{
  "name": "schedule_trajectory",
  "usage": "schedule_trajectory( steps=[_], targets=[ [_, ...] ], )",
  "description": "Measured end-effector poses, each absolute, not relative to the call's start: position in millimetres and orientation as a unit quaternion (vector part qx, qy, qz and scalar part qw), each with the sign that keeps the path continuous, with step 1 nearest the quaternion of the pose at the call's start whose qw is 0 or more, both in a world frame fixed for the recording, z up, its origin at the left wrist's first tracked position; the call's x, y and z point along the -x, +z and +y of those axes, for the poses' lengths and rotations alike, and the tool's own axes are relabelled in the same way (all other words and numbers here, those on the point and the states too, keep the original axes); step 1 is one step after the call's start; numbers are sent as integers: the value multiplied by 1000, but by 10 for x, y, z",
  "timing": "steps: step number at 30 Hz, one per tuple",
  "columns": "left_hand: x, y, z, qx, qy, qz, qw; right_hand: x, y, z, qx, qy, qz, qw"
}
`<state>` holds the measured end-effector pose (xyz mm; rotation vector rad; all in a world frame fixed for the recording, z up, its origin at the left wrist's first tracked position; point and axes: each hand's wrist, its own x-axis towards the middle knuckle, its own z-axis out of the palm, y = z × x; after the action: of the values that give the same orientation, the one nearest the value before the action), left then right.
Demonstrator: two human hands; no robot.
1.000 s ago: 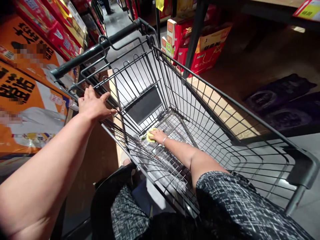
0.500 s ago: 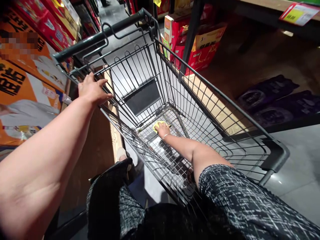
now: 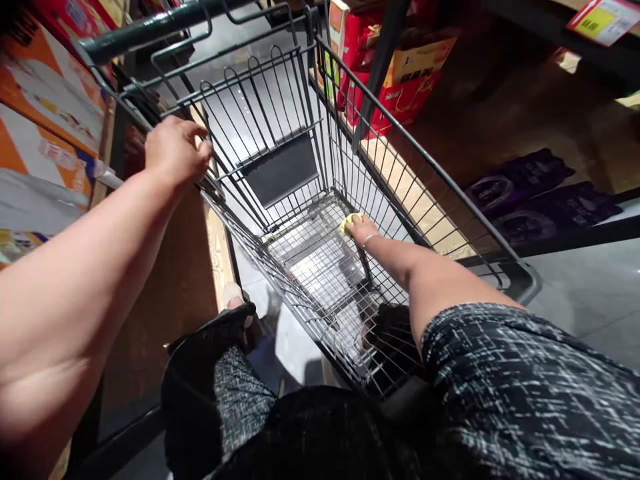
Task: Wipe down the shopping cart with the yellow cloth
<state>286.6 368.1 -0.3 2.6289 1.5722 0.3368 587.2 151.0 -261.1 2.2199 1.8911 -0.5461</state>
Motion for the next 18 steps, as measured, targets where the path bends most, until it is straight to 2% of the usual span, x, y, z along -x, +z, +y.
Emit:
schedule_trajectory(
  steps=[5, 8, 11, 15, 18],
  targets=[
    [-2982, -109, 2671, -928, 49, 359, 85, -5455, -2646, 1403, -793, -217, 562, 85],
    [-2954, -176, 2305, -933, 59, 342, 96, -4815, -2654, 1293, -701, -276, 654, 64],
    [-2890, -194, 2276, -929, 67, 353, 89, -4422, -2642, 1210, -596, -328, 731, 52],
    [-2823, -166, 2396, -928, 60, 357, 85, -4691, -2660, 1218, -527, -354, 771, 56],
    [-2783, -155, 2453, -925, 63, 365, 80, -5290, -2707, 1255, -565, -344, 749, 34]
  ],
)
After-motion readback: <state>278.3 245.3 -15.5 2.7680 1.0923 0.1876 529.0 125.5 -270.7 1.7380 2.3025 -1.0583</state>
